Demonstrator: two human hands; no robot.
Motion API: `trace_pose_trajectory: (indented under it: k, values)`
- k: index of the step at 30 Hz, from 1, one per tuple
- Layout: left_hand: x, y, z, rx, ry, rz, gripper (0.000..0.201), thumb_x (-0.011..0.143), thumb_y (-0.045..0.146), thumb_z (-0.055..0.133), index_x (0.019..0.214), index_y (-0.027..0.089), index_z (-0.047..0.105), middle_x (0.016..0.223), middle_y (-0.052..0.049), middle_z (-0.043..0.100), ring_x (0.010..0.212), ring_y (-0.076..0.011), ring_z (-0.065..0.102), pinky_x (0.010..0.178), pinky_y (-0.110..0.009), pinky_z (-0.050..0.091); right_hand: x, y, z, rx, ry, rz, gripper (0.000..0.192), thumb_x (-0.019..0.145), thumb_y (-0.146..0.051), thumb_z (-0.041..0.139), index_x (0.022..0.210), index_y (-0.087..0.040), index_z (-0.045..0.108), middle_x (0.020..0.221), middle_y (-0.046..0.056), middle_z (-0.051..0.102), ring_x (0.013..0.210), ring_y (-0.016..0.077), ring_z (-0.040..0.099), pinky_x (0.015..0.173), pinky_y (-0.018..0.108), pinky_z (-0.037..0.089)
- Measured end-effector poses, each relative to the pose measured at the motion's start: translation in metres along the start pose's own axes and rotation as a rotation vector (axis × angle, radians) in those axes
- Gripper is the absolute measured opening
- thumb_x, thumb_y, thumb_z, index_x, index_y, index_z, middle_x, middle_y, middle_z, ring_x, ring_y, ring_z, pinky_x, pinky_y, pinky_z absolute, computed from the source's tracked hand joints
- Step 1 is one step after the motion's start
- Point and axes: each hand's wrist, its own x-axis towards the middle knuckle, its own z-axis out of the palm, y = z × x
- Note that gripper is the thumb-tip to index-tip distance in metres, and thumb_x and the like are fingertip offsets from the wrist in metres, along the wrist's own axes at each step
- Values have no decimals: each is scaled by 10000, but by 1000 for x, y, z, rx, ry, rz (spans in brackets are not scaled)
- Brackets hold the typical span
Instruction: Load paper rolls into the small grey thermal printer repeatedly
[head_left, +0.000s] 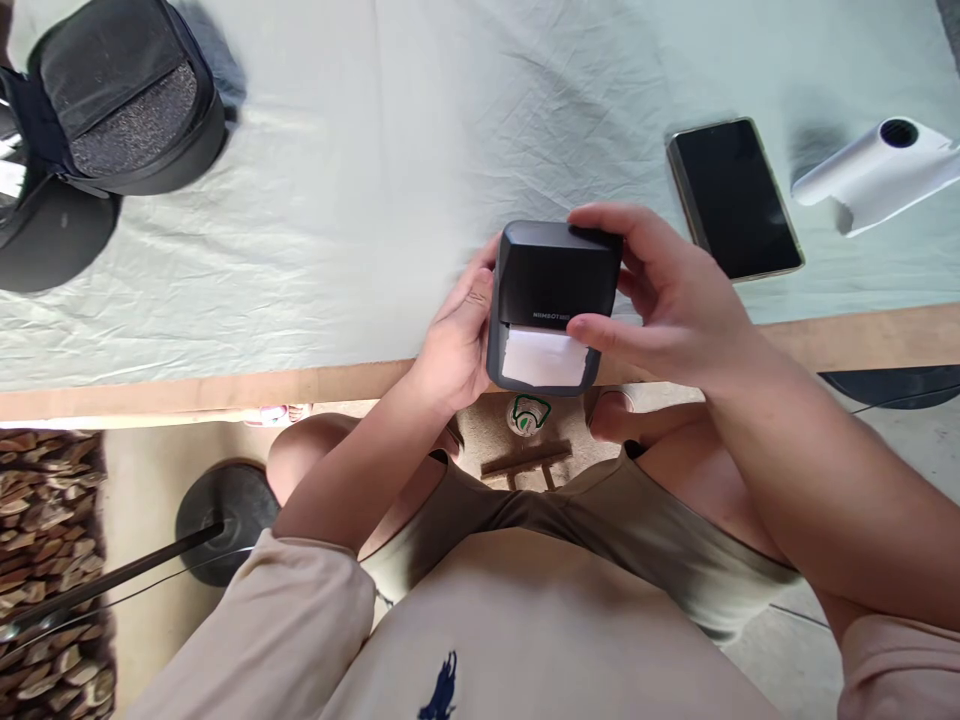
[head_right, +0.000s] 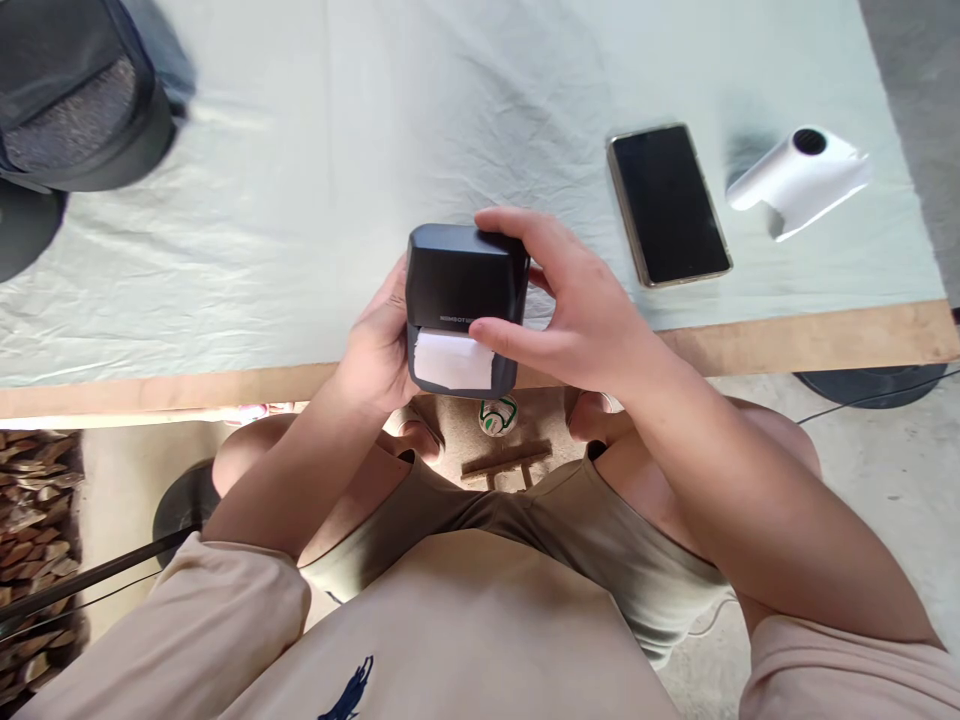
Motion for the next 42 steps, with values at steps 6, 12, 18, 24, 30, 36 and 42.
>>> trace_pose_trajectory:
  k: [6, 12, 18, 24, 30, 36, 42]
  values:
    - [2, 2, -1, -56, -77, -114, 356, 1195, 585, 638, 1362, 317, 802, 1327, 0, 931, 1649, -392, 707, 1363, -550, 641, 3, -12, -17, -45, 74, -93, 680, 870, -423, 950, 1522, -385, 760, 1599, 90, 730, 1520, 384, 722, 1164, 559, 742]
    - [2, -1, -6, -18, -121, -69, 396, 1133, 622, 795, 1343, 288, 815, 1307, -9, 933, 1542, -348, 802, 1147, -381, 736, 4, -14, -30, -273, 108, -229, 575, 897, -535, 968, 1423, -367, 809, 1299, 115, 762, 1224, 367, 769, 1068, 564, 723]
    - [-1, 0, -3, -8, -138, -94, 488, 1117, 705, 795, 1368, 287, 825, 1357, -62, 924, 1550, -393, 796, 1142, -466, 752, 5, -15, -25, -274, 121, -241, 504, 905, -594, 973, 1319, -346, 828, 1233, 101, 743, 1146, 350, 773, 994, 546, 705]
    - [-4, 3, 1, -16, -132, -57, 297, 1148, 428, 803, 1395, 264, 813, 1345, -50, 904, 1355, -297, 866, 1031, -358, 718, -4, -40, -21, -264, 362, -22, 314, 1123, -685, 742, 1147, -372, 745, 824, 14, 653, 700, 265, 695, 703, 510, 563]
    - [-3, 3, 1, 35, -87, -62, 323, 1129, 487, 798, 1355, 257, 819, 1279, -44, 882, 1306, -305, 861, 992, -349, 704, -2, -50, -19, -169, 343, 15, 268, 1175, -649, 610, 1152, -389, 670, 1252, 40, 806, 1190, 298, 858, 764, 486, 698]
    - [-5, 2, -1, 83, -135, -50, 490, 1073, 553, 875, 1475, 294, 767, 1294, -54, 891, 1259, -330, 898, 881, -354, 749, 0, -26, -15, -423, 123, -66, 208, 933, -398, 777, 1106, -291, 820, 860, 44, 766, 671, 230, 630, 629, 405, 427]
    - [-7, 2, -2, 111, -181, -85, 762, 986, 653, 960, 1609, 277, 732, 1394, -116, 874, 1506, -455, 808, 1122, -499, 770, -2, -9, -15, -544, 59, -84, 303, 872, -372, 877, 1171, -339, 838, 696, 7, 604, 600, 209, 490, 602, 348, 292]
